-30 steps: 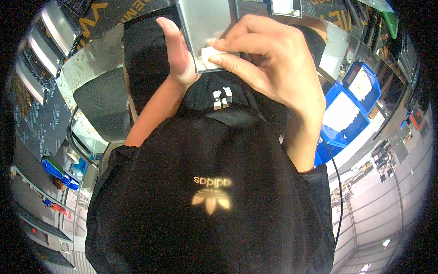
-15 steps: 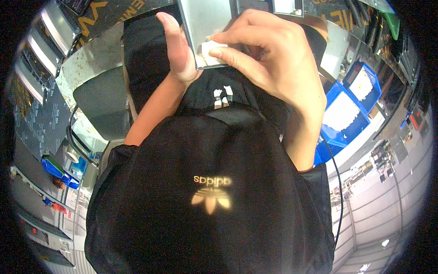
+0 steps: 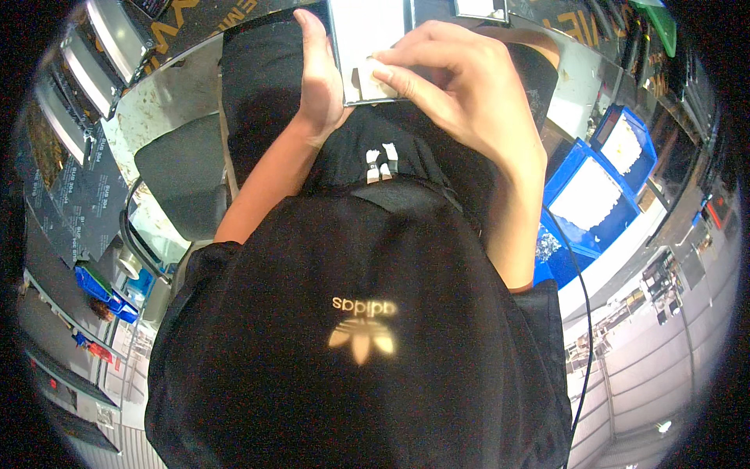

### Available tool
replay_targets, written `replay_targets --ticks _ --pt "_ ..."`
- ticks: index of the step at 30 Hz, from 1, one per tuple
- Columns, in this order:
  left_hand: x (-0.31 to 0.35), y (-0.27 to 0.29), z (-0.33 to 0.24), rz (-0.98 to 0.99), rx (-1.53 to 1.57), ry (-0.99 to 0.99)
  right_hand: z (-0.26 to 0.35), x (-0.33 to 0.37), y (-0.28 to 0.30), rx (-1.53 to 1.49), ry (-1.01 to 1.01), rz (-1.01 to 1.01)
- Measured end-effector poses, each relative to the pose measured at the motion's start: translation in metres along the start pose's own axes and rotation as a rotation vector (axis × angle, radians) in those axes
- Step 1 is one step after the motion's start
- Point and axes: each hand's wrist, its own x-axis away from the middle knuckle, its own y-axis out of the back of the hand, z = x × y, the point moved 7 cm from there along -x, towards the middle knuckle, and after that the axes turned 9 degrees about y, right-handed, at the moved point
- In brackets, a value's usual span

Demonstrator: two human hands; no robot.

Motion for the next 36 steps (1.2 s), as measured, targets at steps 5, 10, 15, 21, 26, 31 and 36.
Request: replay_targets --ticks 5,10,15,21,26,31,36 --pt "-0.004 0.015 0.001 -0.141 -0.18 -0.024 -0.009 0.01 -0.003 -0.023 0.023 -0.051" --pt "-0.002 0.014 0.0 -0.012 -0.374 -0.03 -0.031 0.019 -0.01 -0.26 -0.087 -0.199" --pt "-0.002 0.023 0.004 -0.159 -0.305 -0.07 -0.026 0.026 -0.007 -0.27 -0.017 -0.214" --pt "-0.001 0.027 0.003 -0.028 -0.414 -0.039 -0.011 0.027 -0.002 -0.251 0.006 -0.235" --pt "-0.004 0.037 0.008 -0.093 -0.326 -0.068 0.0 0.036 0.0 -0.208 0.051 -0.257" --pt "0.0 0.031 0.007 -0.125 -0.378 -0.074 -0.001 0.049 0.004 -0.414 0.113 -0.469" --pt "0.0 0.029 0.005 -0.197 -0.329 -0.069 -0.013 0.055 0.005 -0.613 0.135 -0.534"
